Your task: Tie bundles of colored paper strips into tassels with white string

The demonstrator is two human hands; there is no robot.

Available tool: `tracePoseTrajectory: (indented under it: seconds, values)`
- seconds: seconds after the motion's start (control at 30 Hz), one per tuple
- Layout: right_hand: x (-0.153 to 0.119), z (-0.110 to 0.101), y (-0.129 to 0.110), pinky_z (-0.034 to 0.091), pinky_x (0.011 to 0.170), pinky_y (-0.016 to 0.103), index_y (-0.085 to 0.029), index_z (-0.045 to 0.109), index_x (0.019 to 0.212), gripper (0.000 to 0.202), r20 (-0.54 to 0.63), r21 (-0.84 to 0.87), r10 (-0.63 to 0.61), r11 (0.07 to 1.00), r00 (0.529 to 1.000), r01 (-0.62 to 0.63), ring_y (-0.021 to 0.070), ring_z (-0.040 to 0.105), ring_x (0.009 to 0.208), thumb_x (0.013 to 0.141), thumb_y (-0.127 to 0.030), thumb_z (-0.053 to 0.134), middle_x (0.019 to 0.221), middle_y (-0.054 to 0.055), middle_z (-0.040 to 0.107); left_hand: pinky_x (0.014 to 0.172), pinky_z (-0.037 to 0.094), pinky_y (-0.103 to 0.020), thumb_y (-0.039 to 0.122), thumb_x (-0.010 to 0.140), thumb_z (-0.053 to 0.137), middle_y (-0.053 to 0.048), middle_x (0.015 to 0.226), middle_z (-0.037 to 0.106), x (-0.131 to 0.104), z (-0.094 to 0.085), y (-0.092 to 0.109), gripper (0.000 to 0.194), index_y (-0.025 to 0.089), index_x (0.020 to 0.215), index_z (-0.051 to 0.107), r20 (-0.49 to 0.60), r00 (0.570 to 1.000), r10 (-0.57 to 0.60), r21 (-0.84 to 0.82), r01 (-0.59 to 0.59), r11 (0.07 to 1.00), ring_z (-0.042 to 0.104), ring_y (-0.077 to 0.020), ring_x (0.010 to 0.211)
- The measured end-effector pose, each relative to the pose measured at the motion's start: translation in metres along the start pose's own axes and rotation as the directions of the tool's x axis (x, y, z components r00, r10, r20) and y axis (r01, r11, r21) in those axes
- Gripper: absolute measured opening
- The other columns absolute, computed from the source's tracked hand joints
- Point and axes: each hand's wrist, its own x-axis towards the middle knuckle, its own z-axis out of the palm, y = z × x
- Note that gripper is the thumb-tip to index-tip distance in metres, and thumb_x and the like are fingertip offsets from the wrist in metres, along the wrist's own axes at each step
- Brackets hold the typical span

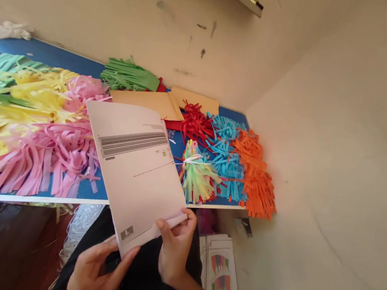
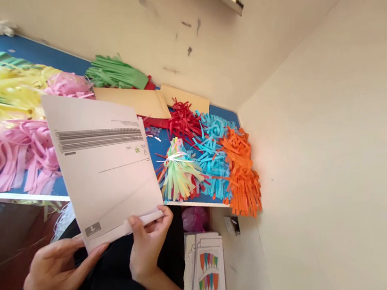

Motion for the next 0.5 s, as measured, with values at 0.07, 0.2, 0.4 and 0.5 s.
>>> tracePoseTrajectory:
  seconds: [0.07,0.2,0.4,0.5]
  values:
    - [0.000,0.000,-0.007,0.054,0.083,0.033,-0.026,0.037,0.125,0.073,0.011,-0.023,-0.029,0.999,1.000,0.029,0.0186,0.068,0.092,0.069,-0.026,0.084,0.109,0.005,0.069,0.065,0.063,-0.024,0.039,0.073,0.078,0.000,0.077,0.078,0.001,0.000,0.006,0.040,0.022,0.105,0.061,-0.068,0.963,-0.260,-0.102,0.252,0.962,0.075,-0.0198,0.067]
    - [0.002,-0.009,-0.019,0.055,0.074,0.031,-0.018,0.059,0.110,0.050,0.120,-0.192,0.003,0.981,0.993,0.020,0.0205,0.068,0.080,0.070,-0.035,0.083,0.092,0.006,0.073,0.069,0.063,-0.026,0.046,0.072,0.076,-0.004,0.081,0.079,0.016,-0.013,0.020,0.034,0.020,0.093,0.068,0.103,0.891,-0.442,-0.248,0.453,0.856,0.076,-0.0232,0.073]
    - [0.006,-0.003,-0.012,0.034,0.042,0.020,-0.015,0.063,0.076,0.037,0.072,-0.210,0.039,0.977,0.997,-0.023,0.0081,0.040,0.047,0.074,-0.049,0.078,0.060,-0.002,0.057,0.071,0.063,-0.030,0.048,0.069,0.077,-0.005,0.084,0.079,0.020,-0.018,0.014,0.034,0.021,0.089,0.075,0.047,0.900,-0.433,-0.273,0.429,0.861,0.075,-0.0256,0.078]
    - [0.001,0.014,-0.009,0.035,0.043,0.020,-0.016,0.065,0.084,0.038,0.109,-0.131,0.059,0.990,0.992,-0.045,0.0088,0.042,0.048,0.074,-0.051,0.077,0.065,-0.001,0.060,0.071,0.063,-0.033,0.054,0.066,0.077,-0.006,0.077,0.078,0.020,-0.002,0.011,0.036,0.020,0.078,0.077,0.033,0.913,-0.406,-0.312,0.396,0.864,0.075,-0.0267,0.076]
